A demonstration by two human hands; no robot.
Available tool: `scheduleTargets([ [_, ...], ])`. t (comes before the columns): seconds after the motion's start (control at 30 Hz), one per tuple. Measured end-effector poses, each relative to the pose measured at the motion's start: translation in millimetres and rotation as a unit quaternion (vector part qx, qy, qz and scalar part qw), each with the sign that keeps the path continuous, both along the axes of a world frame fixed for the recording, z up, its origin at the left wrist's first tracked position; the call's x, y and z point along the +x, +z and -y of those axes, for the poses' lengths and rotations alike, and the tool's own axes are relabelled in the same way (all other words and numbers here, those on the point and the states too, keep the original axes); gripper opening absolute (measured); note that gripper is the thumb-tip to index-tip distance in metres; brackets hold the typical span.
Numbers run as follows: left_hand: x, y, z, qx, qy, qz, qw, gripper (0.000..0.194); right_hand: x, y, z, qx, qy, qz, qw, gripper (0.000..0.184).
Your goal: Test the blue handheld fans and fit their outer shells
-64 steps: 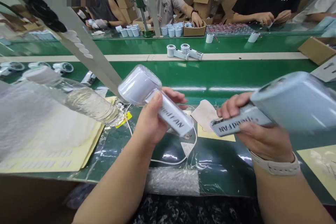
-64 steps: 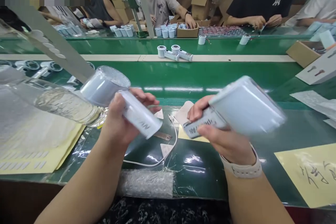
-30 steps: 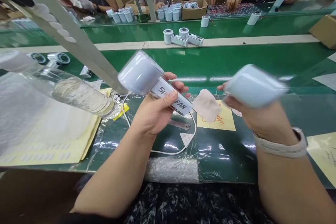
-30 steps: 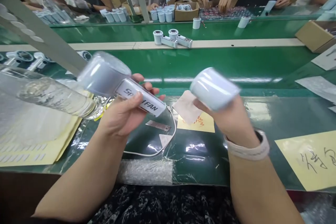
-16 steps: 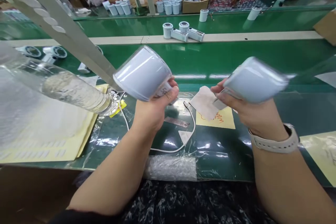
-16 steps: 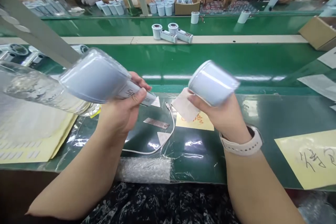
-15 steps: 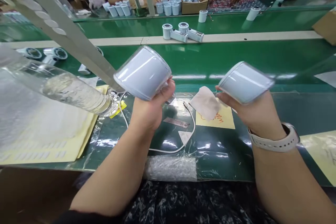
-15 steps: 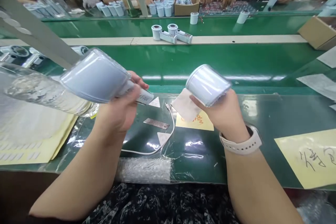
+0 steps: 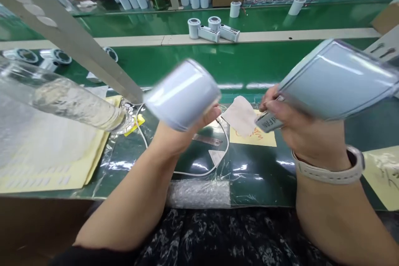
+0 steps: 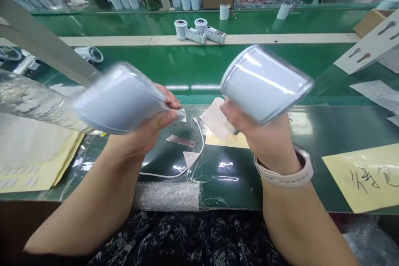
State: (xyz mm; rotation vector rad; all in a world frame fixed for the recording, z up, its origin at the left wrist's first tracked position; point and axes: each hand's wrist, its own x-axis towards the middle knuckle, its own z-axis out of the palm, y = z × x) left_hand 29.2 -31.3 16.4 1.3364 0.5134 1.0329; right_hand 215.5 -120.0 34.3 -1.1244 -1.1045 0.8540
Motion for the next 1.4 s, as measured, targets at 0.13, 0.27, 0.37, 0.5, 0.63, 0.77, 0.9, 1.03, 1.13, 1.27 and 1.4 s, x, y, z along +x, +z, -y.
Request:
scheduleTargets([
  [0.13, -6.1, 5.6, -1.8, 0.044, -0.003, 0.027, 0.999, 0.027, 2.6, -1.4, -0.9, 0.039, -0.02, -0.057, 0.997, 0.017],
  [0.27, -4.3, 2.9, -5.1, -0.019, -0.074, 0.026, 0.997, 0.029, 4.3, -12.9, -8.1, 0.013, -0.073, -0.08, 0.994, 0.017],
  [0.37, 1.6, -7.0, -10.6, -0.166, -0.082, 0.048, 0.982, 0.042, 8.4, -26.3, -16.3, -0.052, -0.117, -0.129, 0.983, 0.021],
  [0.5, 7.1, -13.4, -13.3, -0.242, -0.067, 0.054, 0.966, 0.067, 10.7, -34.3, -19.5, -0.177, 0.041, -0.193, 0.964, 0.017],
  [0.63, 9.2, -11.2, -7.7, -0.274, -0.047, 0.069, 0.958, 0.073, 1.6, -32.8, -13.8, -0.188, 0.114, -0.207, 0.953, 0.021],
  [0.77, 11.6, -16.3, -4.9, -0.273, -0.033, 0.099, 0.956, 0.072, -8.3, -36.2, -11.5, -0.182, 0.096, -0.23, 0.951, 0.032],
  [0.9, 15.0, -25.4, -8.1, -0.254, -0.06, 0.091, 0.961, 0.073, -13.6, -39.6, -13.3, -0.186, 0.099, -0.253, 0.944, 0.039],
  [1.03, 18.0, -27.1, -9.5, -0.237, -0.069, 0.091, 0.965, 0.073, -18.7, -36.0, -12.0, -0.17, 0.09, -0.26, 0.946, 0.042],
  [1.13, 19.5, -26.0, -7.2, -0.237, -0.065, 0.084, 0.966, 0.075, -23.8, -32.6, -9.2, -0.155, 0.078, -0.263, 0.949, 0.05],
  [1.27, 21.4, -26.0, -3.0, -0.301, -0.111, 0.062, 0.945, 0.075, -29.5, -34.7, -8.3, -0.144, 0.036, -0.255, 0.956, 0.077],
  [1.4, 22.3, -25.3, -1.2, -0.357, -0.152, 0.07, 0.919, 0.061, -28.9, -42.3, -11.4, -0.177, 0.006, -0.259, 0.949, 0.075],
])
